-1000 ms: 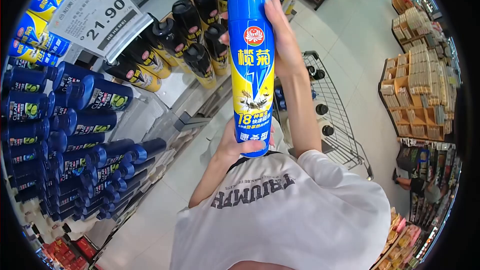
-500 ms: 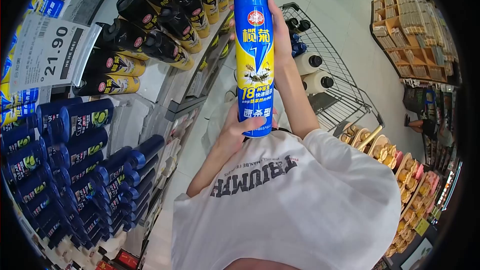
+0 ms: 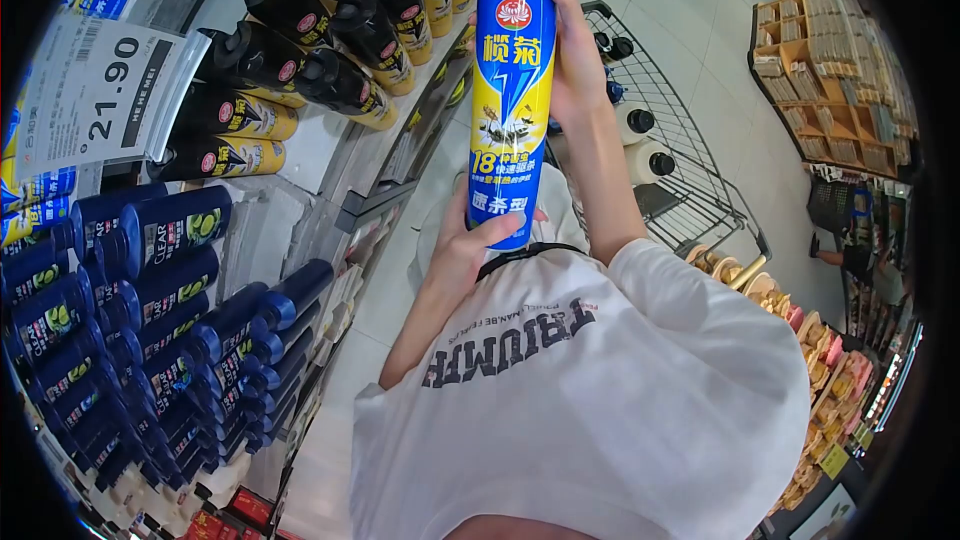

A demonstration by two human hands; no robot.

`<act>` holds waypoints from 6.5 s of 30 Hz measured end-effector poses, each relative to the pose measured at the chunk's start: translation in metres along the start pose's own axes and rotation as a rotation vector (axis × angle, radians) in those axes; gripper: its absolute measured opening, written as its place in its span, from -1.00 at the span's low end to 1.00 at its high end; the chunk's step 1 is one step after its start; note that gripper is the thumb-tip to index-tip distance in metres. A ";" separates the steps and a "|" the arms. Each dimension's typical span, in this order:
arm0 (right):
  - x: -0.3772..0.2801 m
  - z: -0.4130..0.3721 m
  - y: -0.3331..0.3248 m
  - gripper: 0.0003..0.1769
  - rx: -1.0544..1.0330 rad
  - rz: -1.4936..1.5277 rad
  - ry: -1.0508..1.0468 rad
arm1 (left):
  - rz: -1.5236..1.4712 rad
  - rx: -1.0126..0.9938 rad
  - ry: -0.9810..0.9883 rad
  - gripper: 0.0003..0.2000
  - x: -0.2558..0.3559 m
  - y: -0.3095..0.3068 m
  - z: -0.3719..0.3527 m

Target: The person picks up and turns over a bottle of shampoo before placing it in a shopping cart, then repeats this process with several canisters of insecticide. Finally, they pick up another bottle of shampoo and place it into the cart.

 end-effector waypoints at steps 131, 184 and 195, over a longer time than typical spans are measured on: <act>0.096 -0.101 -0.046 -0.28 -0.337 -1.266 0.220 | 0.921 0.412 0.874 -0.03 0.110 -0.023 -0.060; -0.165 -0.018 -0.143 -0.16 -0.230 -2.004 0.547 | 0.417 -0.190 -0.101 -0.29 -0.039 -0.056 0.229; -0.076 0.147 -0.217 -0.33 -0.484 -2.486 0.483 | 1.101 0.048 -0.325 -0.52 -0.157 -0.094 0.316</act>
Point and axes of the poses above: each hand's wrist, its own z-axis towards the middle knuckle, its own y-axis out of the palm, x = y × z, the point moved 6 cm from there along z, towards the middle knuckle, and after that the axes turned 3 degrees about z, right-handed, at the moved point
